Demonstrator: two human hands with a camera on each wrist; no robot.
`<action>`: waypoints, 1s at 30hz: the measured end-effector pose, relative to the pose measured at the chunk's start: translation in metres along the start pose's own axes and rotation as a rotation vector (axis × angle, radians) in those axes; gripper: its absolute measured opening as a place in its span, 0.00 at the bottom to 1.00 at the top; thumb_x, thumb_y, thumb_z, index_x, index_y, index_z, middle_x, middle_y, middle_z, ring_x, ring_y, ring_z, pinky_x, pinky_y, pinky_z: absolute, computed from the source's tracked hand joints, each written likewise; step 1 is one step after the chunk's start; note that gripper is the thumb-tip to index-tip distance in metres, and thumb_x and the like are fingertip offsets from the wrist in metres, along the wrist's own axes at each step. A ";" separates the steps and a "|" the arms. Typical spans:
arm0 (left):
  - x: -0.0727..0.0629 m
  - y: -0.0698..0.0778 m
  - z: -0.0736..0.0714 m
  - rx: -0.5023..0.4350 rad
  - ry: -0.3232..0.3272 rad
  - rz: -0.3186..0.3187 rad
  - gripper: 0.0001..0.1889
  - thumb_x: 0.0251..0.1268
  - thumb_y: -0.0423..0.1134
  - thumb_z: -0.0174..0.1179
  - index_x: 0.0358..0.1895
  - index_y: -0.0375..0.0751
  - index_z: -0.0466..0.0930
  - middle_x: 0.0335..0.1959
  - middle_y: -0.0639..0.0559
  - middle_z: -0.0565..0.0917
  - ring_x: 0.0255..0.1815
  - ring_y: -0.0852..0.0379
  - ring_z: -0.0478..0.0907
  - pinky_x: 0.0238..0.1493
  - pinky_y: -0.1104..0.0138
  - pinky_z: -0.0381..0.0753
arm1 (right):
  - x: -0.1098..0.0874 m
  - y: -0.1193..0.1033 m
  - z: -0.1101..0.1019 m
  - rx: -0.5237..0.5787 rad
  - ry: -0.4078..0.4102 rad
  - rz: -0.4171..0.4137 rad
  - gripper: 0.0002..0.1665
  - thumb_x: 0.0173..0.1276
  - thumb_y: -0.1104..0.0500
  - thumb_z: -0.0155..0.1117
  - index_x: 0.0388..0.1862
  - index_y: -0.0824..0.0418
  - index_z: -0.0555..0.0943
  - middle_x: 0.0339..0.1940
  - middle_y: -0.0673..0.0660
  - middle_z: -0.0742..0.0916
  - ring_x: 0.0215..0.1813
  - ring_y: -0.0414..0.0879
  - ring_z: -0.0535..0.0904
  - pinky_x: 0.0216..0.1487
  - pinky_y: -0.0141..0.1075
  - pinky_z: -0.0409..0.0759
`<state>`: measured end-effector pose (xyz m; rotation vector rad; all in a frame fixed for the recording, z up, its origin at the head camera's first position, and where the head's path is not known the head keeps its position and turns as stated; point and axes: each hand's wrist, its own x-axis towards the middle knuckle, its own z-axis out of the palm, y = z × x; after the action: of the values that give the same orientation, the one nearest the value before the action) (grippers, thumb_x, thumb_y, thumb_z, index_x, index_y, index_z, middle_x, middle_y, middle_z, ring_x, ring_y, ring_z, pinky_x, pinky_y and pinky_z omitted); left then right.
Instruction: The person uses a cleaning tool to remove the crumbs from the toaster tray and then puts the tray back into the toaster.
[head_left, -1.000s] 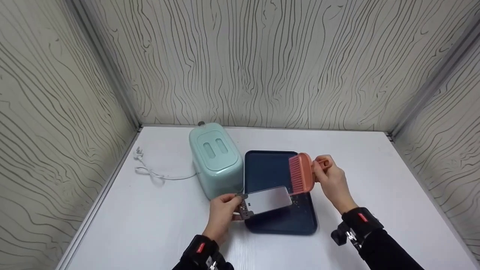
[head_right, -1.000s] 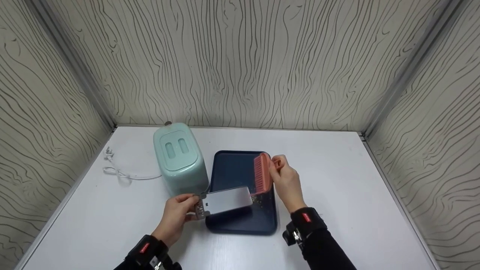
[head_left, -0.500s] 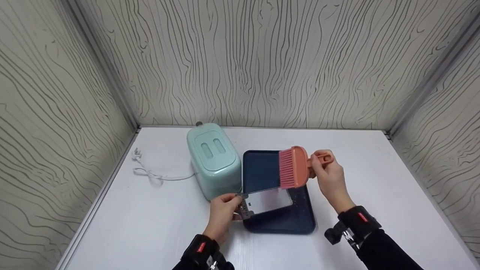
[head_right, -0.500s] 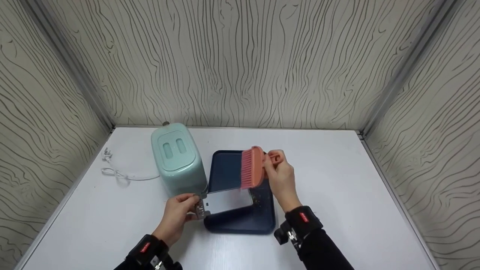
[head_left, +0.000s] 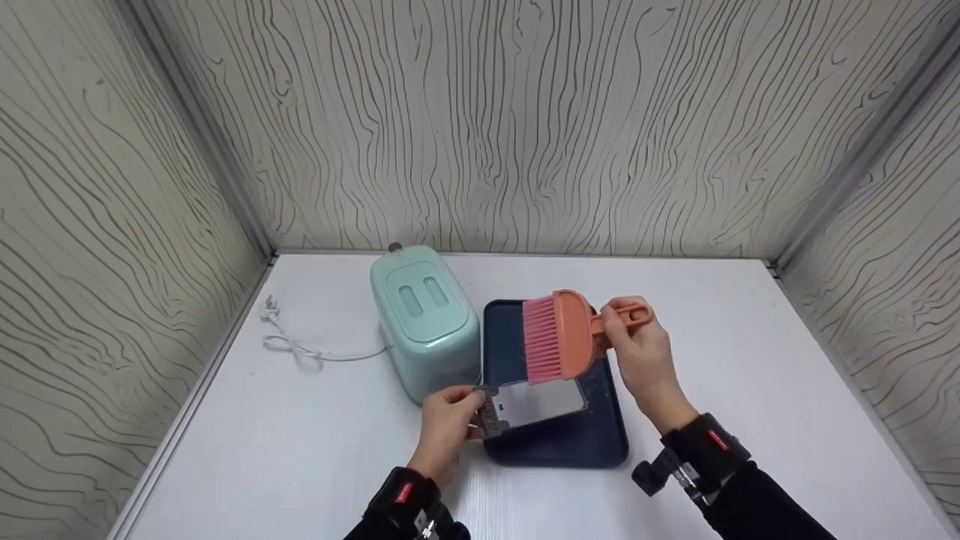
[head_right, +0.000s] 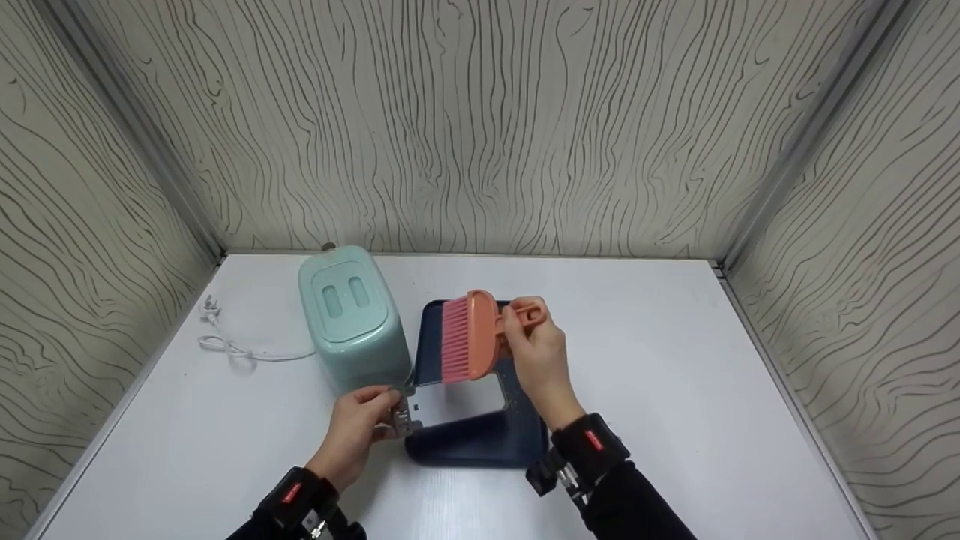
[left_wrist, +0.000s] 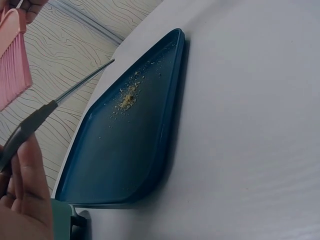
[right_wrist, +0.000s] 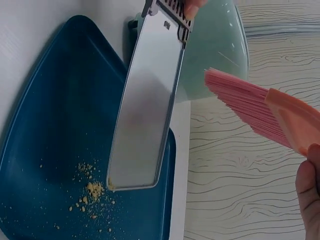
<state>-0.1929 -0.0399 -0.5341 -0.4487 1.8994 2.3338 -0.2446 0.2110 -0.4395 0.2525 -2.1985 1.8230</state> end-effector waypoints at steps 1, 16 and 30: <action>0.001 -0.001 0.000 0.002 0.000 -0.001 0.12 0.63 0.33 0.62 0.46 0.29 0.85 0.29 0.49 0.84 0.24 0.58 0.81 0.25 0.66 0.86 | -0.001 -0.001 0.002 0.018 -0.007 0.008 0.13 0.80 0.59 0.57 0.52 0.69 0.74 0.31 0.55 0.84 0.30 0.41 0.81 0.31 0.32 0.83; -0.001 0.002 -0.001 0.000 -0.021 0.030 0.11 0.63 0.34 0.62 0.43 0.29 0.85 0.28 0.48 0.85 0.24 0.59 0.81 0.24 0.67 0.87 | -0.014 -0.004 0.032 0.149 -0.162 0.068 0.12 0.80 0.61 0.56 0.51 0.70 0.72 0.32 0.61 0.84 0.27 0.44 0.82 0.29 0.35 0.85; -0.001 0.001 0.000 0.000 -0.013 0.021 0.13 0.64 0.35 0.62 0.45 0.29 0.85 0.28 0.49 0.84 0.23 0.59 0.79 0.24 0.69 0.84 | -0.017 0.013 0.033 0.119 -0.192 0.068 0.11 0.80 0.61 0.56 0.49 0.71 0.73 0.29 0.60 0.84 0.25 0.44 0.80 0.26 0.35 0.83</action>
<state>-0.1923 -0.0405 -0.5329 -0.4152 1.9076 2.3441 -0.2359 0.1809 -0.4625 0.3972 -2.2501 2.0481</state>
